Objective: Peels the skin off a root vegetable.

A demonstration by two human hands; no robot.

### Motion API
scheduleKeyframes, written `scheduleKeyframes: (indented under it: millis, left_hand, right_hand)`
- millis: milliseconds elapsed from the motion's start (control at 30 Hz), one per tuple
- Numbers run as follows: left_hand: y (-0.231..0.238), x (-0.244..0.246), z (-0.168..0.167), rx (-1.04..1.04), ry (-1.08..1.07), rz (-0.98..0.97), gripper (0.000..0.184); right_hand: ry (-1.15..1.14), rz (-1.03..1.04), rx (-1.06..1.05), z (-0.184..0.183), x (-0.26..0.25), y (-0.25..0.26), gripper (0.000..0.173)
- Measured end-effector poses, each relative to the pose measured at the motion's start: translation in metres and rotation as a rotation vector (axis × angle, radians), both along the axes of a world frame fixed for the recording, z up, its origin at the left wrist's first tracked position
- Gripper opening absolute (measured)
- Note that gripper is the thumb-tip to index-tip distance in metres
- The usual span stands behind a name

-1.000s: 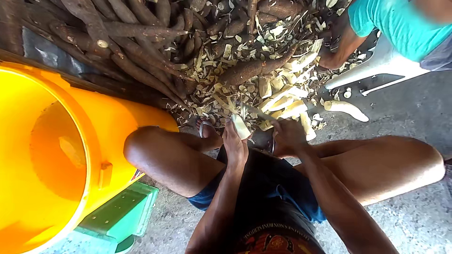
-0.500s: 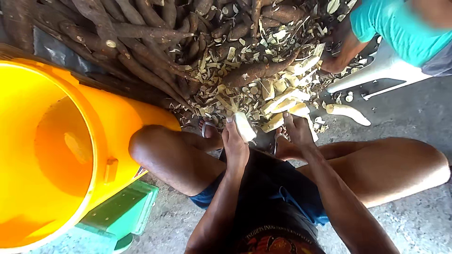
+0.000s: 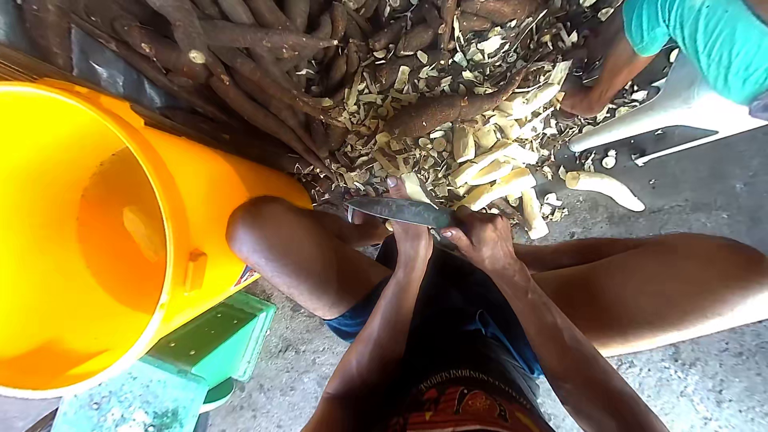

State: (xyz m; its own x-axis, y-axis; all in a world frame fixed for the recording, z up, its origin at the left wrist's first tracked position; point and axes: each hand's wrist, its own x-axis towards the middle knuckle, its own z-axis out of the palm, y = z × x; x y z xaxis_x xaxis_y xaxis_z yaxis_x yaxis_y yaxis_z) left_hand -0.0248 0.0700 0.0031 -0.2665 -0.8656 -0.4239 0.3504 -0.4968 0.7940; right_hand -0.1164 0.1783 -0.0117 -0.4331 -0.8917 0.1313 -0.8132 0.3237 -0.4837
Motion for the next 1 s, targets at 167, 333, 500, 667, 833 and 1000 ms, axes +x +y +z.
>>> scheduleKeyframes:
  millis: [167, 333, 500, 667, 833, 1000]
  left_hand:
    - [-0.009, 0.004, 0.003, 0.089, -0.113, 0.008, 0.055]
    - [-0.002, -0.002, 0.001, 0.095, -0.075, 0.016, 0.043]
    - [-0.006, 0.003, 0.007, 0.257, -0.028, -0.003, 0.054]
    - [-0.007, 0.002, -0.001, 0.231, 0.020, -0.037, 0.048]
    - [0.002, 0.002, -0.003, 0.144, 0.077, -0.054, 0.038]
    - [-0.002, 0.002, -0.007, 0.125, 0.008, -0.049, 0.026]
  right_hand:
    - [-0.191, -0.157, 0.149, -0.015, -0.032, 0.009, 0.078]
    - [-0.087, 0.026, 0.073, 0.005, -0.018, 0.005, 0.086]
    - [-0.135, -0.202, 0.255, -0.019, -0.049, 0.010, 0.077]
    - [-0.256, -0.053, 0.088, 0.008, -0.026, 0.012, 0.079]
    - [-0.116, 0.060, 0.035, 0.017, -0.003, 0.009, 0.083]
    - [-0.025, -0.061, 0.184, -0.002, -0.024, 0.013, 0.082]
